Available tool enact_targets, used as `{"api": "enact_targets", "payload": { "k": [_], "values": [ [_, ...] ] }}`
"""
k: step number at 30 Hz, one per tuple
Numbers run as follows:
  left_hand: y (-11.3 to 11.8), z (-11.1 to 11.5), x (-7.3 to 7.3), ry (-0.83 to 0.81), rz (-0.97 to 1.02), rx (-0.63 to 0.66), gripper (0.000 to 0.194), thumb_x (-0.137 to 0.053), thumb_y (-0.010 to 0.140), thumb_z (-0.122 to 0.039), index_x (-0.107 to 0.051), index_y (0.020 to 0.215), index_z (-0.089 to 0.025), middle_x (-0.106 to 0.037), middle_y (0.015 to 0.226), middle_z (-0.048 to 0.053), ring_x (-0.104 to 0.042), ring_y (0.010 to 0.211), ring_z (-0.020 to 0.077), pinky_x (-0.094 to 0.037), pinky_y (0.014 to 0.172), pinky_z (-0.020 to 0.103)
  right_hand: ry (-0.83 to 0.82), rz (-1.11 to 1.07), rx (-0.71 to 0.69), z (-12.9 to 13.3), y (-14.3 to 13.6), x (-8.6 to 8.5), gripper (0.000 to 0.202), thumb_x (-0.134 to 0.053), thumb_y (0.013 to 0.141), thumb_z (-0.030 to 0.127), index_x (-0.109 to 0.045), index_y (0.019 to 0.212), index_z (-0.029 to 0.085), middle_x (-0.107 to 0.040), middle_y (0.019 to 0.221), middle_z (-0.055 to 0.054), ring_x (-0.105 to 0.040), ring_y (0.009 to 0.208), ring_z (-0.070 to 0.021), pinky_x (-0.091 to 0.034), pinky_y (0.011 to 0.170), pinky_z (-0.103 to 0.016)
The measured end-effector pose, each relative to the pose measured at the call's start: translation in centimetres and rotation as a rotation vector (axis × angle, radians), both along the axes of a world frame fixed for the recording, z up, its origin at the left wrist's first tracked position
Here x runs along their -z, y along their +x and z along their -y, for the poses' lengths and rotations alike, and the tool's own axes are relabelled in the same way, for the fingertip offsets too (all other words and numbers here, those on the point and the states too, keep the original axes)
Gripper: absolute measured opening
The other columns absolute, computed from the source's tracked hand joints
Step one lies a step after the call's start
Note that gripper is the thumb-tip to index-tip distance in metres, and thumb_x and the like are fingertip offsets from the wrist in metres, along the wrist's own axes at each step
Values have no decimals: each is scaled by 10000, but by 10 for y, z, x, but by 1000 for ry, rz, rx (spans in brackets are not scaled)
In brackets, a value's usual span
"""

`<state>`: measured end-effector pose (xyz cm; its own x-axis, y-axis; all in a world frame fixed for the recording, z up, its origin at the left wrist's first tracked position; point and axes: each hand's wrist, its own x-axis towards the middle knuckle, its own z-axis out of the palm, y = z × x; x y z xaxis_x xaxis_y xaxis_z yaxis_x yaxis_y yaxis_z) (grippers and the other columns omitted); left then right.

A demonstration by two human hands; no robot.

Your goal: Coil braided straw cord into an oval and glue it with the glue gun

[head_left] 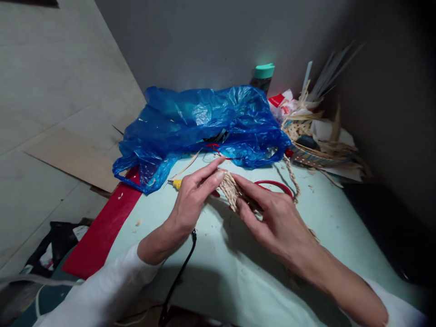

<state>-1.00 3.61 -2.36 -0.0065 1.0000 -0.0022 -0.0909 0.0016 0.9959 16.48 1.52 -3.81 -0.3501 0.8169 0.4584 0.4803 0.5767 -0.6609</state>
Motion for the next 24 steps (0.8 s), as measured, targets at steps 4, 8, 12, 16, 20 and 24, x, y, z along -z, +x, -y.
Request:
{"api": "enact_targets", "payload": {
  "k": [4, 8, 12, 16, 20, 24],
  "values": [
    [-8, -4, -10, 59, 91, -97, 440, -697, 853, -413, -679, 1251, -228, -669, 1217, 89, -617, 930, 179, -504, 719, 247, -128, 4, 57, -6, 3, -1, 495, -479, 904, 196, -618, 1367, 92, -722, 877, -62, -620, 655, -164, -437, 592, -256],
    [-19, -10, -10, 198, -41, -204, 269, -716, 845, -339, -737, 1082, -213, -695, 1054, 53, -593, 826, 136, -473, 727, 219, -236, -40, 37, -10, 8, -7, 475, -485, 922, 243, -636, 1356, 125, -684, 761, -25, -553, 551, -136, -422, 505, -229],
    [-25, -13, -8, 137, -48, 146, 289, -746, 826, -293, -752, 1106, -221, -707, 1098, 74, -631, 912, 170, -507, 782, 248, -452, -266, -93, -9, 12, -19, 510, -540, 914, 279, -601, 1395, 121, -699, 829, -57, -658, 687, -185, -520, 543, -241],
    [-23, -13, -8, 135, 15, 373, 502, -863, 683, -185, -745, 1165, -269, -687, 1230, 69, -636, 1106, 233, -532, 906, 299, -573, -430, -211, -2, 13, -29, 507, -552, 906, 219, -591, 1401, 117, -689, 819, -54, -635, 642, -160, -519, 512, -214],
    [-19, -8, -9, 144, 51, 398, 399, -878, 674, -180, -787, 1052, -267, -735, 1019, 36, -683, 891, 180, -552, 820, 272, -489, -399, -241, 4, 12, -31, 462, -531, 918, 130, -646, 1354, 229, -663, 768, 10, -542, 565, -84, -459, 486, -136],
    [-18, -5, -8, 169, 46, 380, 360, -882, 684, -195, -803, 1025, -280, -739, 984, 20, -678, 881, 167, -552, 827, 251, -377, -338, -207, 7, 13, -29, 446, -539, 935, 115, -667, 1331, 276, -641, 769, 28, -510, 550, -65, -442, 476, -118]
  ]
}}
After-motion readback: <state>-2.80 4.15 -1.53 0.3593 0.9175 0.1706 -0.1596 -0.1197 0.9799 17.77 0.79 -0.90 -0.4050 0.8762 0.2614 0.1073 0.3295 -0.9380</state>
